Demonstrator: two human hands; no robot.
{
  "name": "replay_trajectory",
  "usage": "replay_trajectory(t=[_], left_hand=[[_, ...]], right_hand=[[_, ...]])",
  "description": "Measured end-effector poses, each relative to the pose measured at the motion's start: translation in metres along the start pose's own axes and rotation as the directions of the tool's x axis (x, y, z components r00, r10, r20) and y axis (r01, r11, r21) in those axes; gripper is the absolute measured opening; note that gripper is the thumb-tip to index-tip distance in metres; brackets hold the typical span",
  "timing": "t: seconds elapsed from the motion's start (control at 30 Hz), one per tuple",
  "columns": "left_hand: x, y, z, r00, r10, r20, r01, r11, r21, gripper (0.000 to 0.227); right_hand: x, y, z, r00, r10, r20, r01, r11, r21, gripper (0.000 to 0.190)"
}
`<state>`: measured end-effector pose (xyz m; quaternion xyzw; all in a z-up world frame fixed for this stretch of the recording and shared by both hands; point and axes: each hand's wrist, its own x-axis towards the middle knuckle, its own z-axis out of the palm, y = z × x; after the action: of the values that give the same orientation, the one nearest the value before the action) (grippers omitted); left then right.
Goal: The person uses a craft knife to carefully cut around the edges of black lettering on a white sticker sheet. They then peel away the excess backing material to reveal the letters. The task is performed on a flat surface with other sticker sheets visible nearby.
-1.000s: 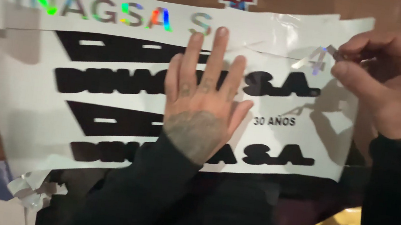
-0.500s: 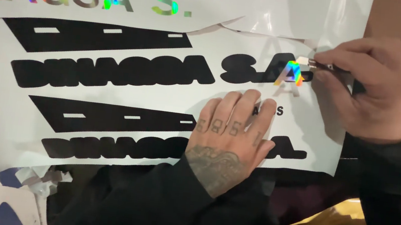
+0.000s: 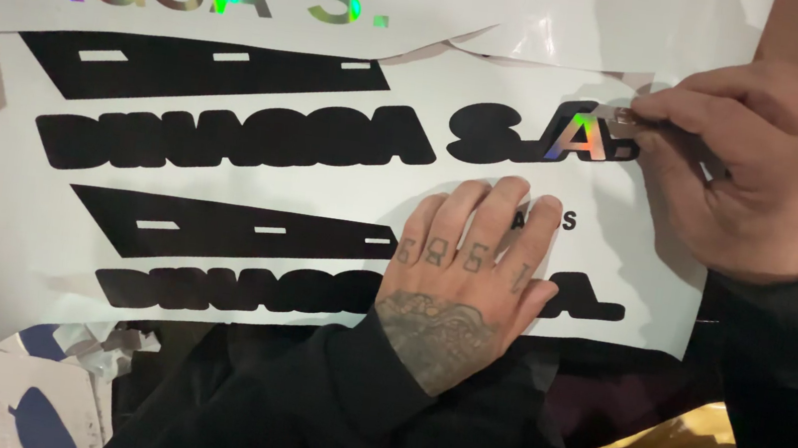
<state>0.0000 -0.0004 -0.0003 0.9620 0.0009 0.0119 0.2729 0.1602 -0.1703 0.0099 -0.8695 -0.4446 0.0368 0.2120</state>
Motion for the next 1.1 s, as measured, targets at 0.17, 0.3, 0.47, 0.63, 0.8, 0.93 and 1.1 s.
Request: replay_trajectory(t=[0.17, 0.3, 0.47, 0.63, 0.8, 0.93, 1.1], left_hand=[[-0.001, 0.000, 0.002, 1.000, -0.001, 0.015, 0.001, 1.000, 0.015, 0.066], [-0.001, -0.001, 0.001, 1.000, -0.001, 0.016, 0.001, 1.000, 0.006, 0.065], [-0.001, 0.000, 0.001, 1.000, -0.003, 0.025, 0.003, 1.000, 0.016, 0.064], [-0.001, 0.000, 0.001, 1.000, -0.006, 0.026, 0.006, 1.000, 0.011, 0.064], [0.001, 0.004, 0.001, 1.000, -0.011, -0.003, 0.011, 0.999, 0.032, 0.075], [0.008, 0.006, 0.009, 0.998, -0.045, -0.040, 0.051, 0.989, 0.139, 0.087], [0.019, 0.010, 0.023, 0.992, -0.068, -0.109, 0.090, 0.974, 0.207, 0.099]], right_hand=[[0.000, 0.002, 0.001, 1.000, -0.006, 0.009, 0.006, 0.999, -0.036, 0.023], [-0.001, 0.003, 0.002, 1.000, -0.012, -0.004, 0.012, 0.998, -0.056, 0.024], [0.000, 0.001, 0.002, 1.000, 0.007, 0.011, -0.006, 0.998, -0.057, 0.026], [0.000, 0.000, 0.004, 1.000, 0.019, -0.004, -0.019, 0.998, -0.067, 0.019], [0.001, 0.001, 0.003, 1.000, 0.006, -0.004, -0.006, 0.998, -0.065, 0.023], [0.003, -0.001, 0.003, 1.000, -0.004, -0.020, 0.004, 1.000, -0.026, 0.020], [0.005, -0.003, 0.002, 1.000, 0.012, -0.018, -0.012, 0.999, -0.032, 0.019]])
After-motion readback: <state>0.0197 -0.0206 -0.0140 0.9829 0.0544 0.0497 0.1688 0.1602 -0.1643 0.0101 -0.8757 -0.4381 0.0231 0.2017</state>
